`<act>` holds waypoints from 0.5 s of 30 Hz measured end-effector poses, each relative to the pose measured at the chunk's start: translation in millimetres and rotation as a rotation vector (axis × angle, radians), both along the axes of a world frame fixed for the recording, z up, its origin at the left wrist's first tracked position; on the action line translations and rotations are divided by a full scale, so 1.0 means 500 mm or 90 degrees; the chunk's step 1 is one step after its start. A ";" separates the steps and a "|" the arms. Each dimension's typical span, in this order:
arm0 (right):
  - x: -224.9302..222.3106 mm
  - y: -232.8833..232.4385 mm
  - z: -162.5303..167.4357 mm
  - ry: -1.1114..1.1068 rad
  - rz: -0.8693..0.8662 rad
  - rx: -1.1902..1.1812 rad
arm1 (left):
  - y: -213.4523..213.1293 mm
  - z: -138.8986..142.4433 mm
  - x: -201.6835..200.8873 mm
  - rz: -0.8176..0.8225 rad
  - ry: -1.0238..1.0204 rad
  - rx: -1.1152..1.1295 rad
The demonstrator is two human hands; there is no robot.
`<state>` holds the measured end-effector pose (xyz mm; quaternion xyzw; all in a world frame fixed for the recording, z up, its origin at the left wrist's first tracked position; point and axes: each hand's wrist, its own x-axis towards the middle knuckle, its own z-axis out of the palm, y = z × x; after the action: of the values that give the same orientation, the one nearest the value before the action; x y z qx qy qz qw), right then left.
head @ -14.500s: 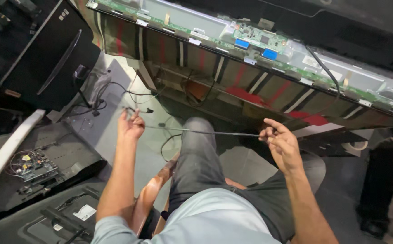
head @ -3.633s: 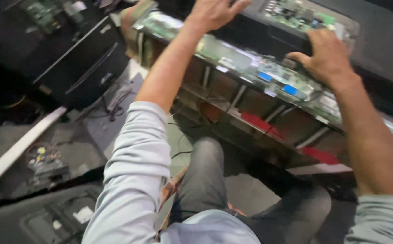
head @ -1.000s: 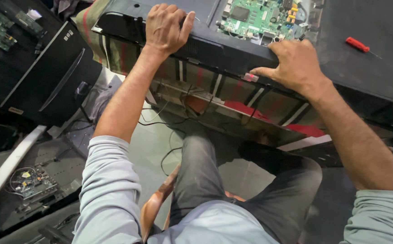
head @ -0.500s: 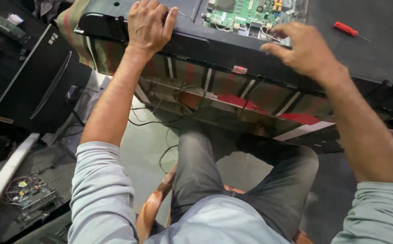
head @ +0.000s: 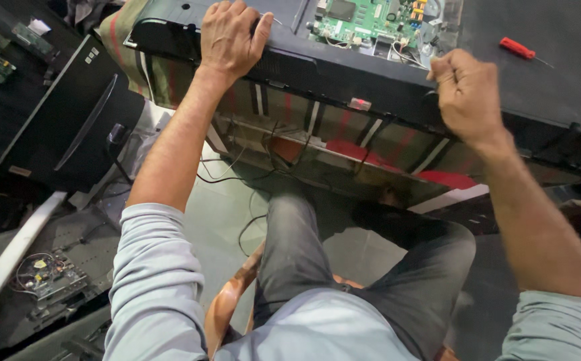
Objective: The person works on a television placed face-down on a padded stand in a repair shop. They lift and reposition the TV frame, open a drawer to retrieve a small part, handle and connect cables at the TV's rear, and use a screwdriver on the chassis while pressing the frame into place.
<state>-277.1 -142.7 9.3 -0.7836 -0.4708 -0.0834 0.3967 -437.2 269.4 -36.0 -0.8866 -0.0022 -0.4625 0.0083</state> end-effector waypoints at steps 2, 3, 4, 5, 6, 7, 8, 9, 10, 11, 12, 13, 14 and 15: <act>-0.007 0.003 -0.011 0.048 -0.018 -0.012 | 0.000 0.001 0.000 -0.009 0.002 -0.007; -0.009 0.006 -0.012 0.069 -0.004 0.000 | 0.000 0.001 0.000 -0.013 0.002 -0.010; -0.013 0.007 -0.012 0.090 0.009 0.012 | 0.000 0.002 0.000 -0.010 0.005 -0.008; -0.017 0.008 -0.008 0.111 0.022 0.025 | 0.000 0.002 0.000 -0.007 0.007 -0.005; -0.022 0.008 -0.001 0.164 0.023 0.032 | 0.000 0.003 0.001 -0.004 0.010 -0.003; -0.029 0.005 0.008 0.218 0.023 0.038 | 0.000 0.003 0.000 -0.005 0.004 0.005; -0.035 0.002 0.019 0.272 0.023 0.045 | 0.000 0.004 0.000 -0.004 -0.003 0.013; -0.043 0.000 0.029 0.256 0.056 0.054 | 0.000 0.004 -0.001 -0.003 -0.010 0.022; -0.052 -0.003 0.038 0.239 0.090 0.061 | 0.000 0.005 -0.001 -0.010 -0.011 0.020; -0.062 -0.004 0.045 0.222 0.124 0.069 | 0.000 0.005 -0.002 -0.017 -0.011 0.017; -0.070 -0.003 0.051 0.160 0.114 0.050 | 0.000 0.005 -0.003 -0.023 -0.011 0.015; -0.077 -0.002 0.053 0.098 0.103 0.029 | -0.001 0.005 -0.004 -0.026 -0.017 0.017; -0.080 0.000 0.054 0.035 0.094 0.009 | -0.001 0.006 -0.005 -0.028 -0.024 0.020; -0.080 0.006 0.053 -0.060 0.072 -0.033 | -0.001 0.006 -0.006 -0.031 -0.031 0.023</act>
<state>-316.9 -139.6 35.7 -0.7609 -0.5346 -0.0854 0.3577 -440.0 268.9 -32.9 -0.8748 0.0275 -0.4836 0.0130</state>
